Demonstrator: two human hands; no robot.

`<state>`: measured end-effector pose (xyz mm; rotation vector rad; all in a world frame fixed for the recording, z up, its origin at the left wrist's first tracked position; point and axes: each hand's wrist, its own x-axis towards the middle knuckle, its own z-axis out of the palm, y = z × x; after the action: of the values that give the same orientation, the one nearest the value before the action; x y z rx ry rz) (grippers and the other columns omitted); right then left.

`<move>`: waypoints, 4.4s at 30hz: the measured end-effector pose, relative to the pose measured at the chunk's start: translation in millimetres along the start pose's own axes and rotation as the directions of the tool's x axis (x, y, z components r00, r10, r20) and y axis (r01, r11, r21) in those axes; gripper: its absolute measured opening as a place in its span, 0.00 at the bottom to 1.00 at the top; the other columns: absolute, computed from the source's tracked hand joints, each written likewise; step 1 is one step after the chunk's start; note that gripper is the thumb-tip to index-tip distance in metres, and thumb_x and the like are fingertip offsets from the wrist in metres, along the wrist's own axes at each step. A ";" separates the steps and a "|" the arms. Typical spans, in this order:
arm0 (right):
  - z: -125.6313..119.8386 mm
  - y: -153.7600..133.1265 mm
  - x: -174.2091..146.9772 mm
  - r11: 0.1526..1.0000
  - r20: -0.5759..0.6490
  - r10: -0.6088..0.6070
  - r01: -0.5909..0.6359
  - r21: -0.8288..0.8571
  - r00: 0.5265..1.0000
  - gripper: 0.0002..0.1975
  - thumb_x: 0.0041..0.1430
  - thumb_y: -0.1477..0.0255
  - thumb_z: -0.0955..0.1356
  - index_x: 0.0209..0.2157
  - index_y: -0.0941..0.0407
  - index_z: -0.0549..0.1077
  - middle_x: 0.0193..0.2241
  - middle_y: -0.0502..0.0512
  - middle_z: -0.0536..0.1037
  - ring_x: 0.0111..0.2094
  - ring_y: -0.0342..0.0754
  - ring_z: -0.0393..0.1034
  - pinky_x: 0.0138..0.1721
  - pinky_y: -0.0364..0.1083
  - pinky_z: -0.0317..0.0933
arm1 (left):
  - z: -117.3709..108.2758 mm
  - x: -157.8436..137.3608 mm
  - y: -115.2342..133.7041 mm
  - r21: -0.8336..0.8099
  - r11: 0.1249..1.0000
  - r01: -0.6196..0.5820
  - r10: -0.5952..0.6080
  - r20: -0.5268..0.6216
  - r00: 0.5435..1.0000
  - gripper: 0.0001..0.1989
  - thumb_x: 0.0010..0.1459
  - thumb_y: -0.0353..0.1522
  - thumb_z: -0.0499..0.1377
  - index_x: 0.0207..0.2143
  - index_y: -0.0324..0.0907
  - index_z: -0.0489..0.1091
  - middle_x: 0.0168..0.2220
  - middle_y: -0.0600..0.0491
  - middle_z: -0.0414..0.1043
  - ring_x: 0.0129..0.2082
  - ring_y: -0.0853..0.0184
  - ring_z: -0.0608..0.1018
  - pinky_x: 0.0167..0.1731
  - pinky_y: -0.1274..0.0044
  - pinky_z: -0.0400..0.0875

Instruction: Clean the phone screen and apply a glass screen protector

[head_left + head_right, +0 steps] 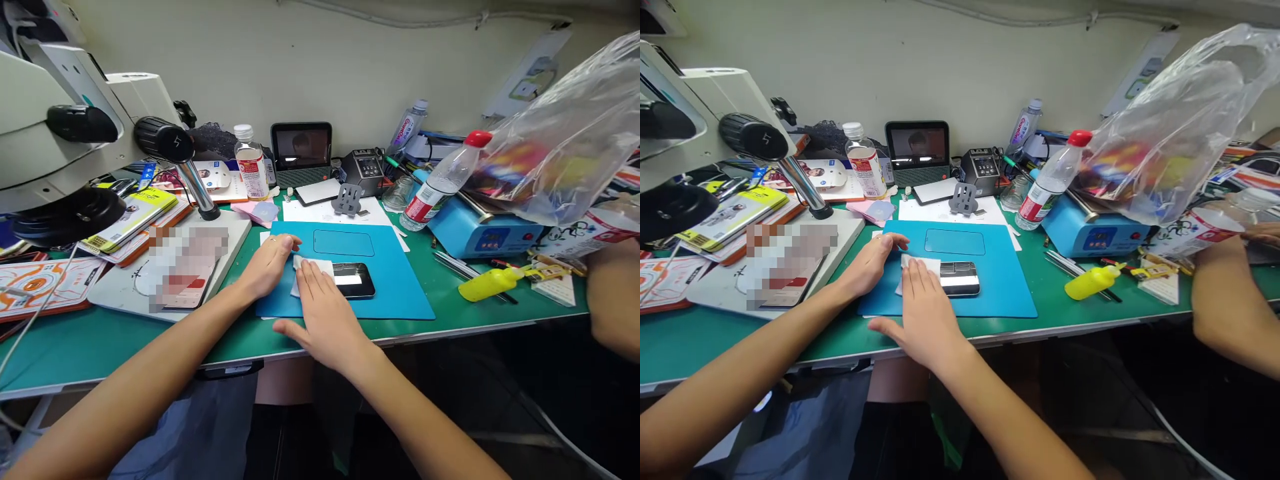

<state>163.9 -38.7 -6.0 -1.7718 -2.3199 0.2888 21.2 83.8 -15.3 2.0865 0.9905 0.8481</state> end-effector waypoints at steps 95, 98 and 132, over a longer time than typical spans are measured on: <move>-72.5 181.8 57.2 0.975 -0.019 -0.006 0.010 0.220 1.000 0.39 0.53 0.59 0.75 0.66 0.48 0.65 0.59 0.58 0.76 0.60 0.62 0.69 0.61 0.61 0.63 | 0.0 3.7 10.8 0.201 0.979 -0.004 -0.025 0.142 0.990 0.12 0.67 0.39 0.53 0.47 0.42 0.68 0.45 0.48 0.73 0.45 0.58 0.73 0.47 0.65 0.68; -69.6 182.8 57.7 0.975 -0.016 -0.057 0.059 0.214 0.998 0.36 0.55 0.57 0.74 0.64 0.48 0.68 0.57 0.58 0.77 0.59 0.62 0.70 0.59 0.62 0.64 | 0.9 4.0 8.6 0.194 0.981 0.021 -0.042 0.106 0.993 0.13 0.67 0.39 0.52 0.48 0.42 0.67 0.46 0.48 0.73 0.45 0.58 0.74 0.47 0.64 0.68; -51.7 148.4 40.3 0.686 -0.475 -0.151 0.437 0.582 0.867 0.33 0.60 0.52 0.71 0.65 0.44 0.66 0.63 0.60 0.66 0.64 0.61 0.62 0.61 0.62 0.65 | 24.5 46.8 40.0 -0.454 0.886 -0.100 0.147 0.070 0.987 0.36 0.54 0.48 0.66 0.60 0.41 0.67 0.52 0.45 0.75 0.55 0.55 0.76 0.59 0.63 0.66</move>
<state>305.4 40.2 4.0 -0.9540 -1.8221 0.5733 79.2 95.8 14.5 1.7813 0.5426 0.9231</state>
